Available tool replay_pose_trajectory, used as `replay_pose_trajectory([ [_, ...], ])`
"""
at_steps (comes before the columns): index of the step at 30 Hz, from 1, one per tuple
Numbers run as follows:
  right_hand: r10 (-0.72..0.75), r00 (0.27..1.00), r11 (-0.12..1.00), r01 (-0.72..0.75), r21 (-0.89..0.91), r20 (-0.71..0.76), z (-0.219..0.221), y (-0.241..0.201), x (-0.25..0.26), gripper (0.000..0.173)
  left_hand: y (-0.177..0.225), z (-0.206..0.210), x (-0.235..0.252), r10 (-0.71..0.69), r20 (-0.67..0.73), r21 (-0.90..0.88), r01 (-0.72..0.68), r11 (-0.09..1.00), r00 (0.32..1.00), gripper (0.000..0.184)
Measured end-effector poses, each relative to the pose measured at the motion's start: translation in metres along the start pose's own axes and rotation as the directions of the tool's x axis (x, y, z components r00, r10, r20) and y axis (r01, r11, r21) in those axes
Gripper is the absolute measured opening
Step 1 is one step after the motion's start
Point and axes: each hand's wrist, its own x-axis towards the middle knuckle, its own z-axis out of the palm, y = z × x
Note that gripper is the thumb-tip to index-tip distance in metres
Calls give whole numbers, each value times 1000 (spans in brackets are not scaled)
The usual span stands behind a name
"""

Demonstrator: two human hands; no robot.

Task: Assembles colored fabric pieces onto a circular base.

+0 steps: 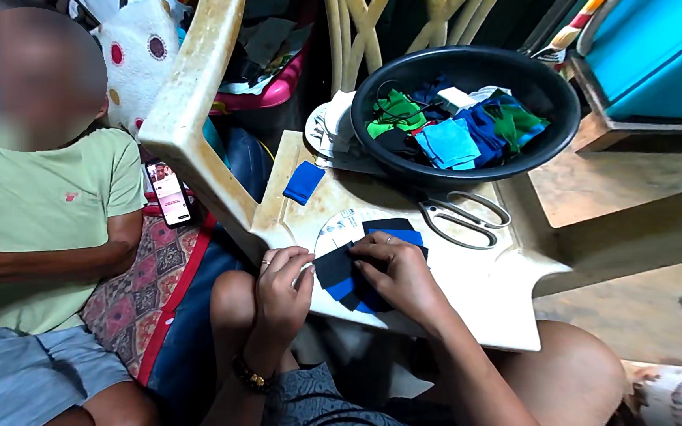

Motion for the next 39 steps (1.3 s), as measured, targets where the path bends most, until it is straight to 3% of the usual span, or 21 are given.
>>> replay_pose_trajectory([
  [7,-3,1000,1000,3,-8,-2,0,0,0,18,-3,1,-1,153,165,18,-158,987,974,19],
  [16,-1,1000,999,1,-32,-4,-1,-2,0,19,-4,1,-1,144,198,43,-155,987,970,21],
  [19,-89,990,992,78,-97,-106,5,-4,-3,20,-10,4,-2,167,188,49,-179,983,968,20],
  [23,-226,964,971,211,-112,-140,15,-12,-7,17,-5,2,-1,156,189,42,-167,985,969,20],
  [27,-168,986,984,168,-58,1,20,-14,-7,17,-2,-2,2,123,218,14,-130,991,968,18],
  [31,-130,991,991,131,-28,22,17,-13,-6,22,10,-5,34,-23,274,-33,34,999,962,14],
  [33,-114,993,993,115,-19,30,16,-15,-6,24,12,0,60,-131,375,-20,149,989,918,23],
  [35,-116,993,993,116,-14,26,16,-15,-6,23,10,9,86,-207,518,-8,247,969,830,34],
  [39,-109,994,994,109,6,23,16,-15,-7,22,8,32,122,-275,642,61,310,949,716,35],
])
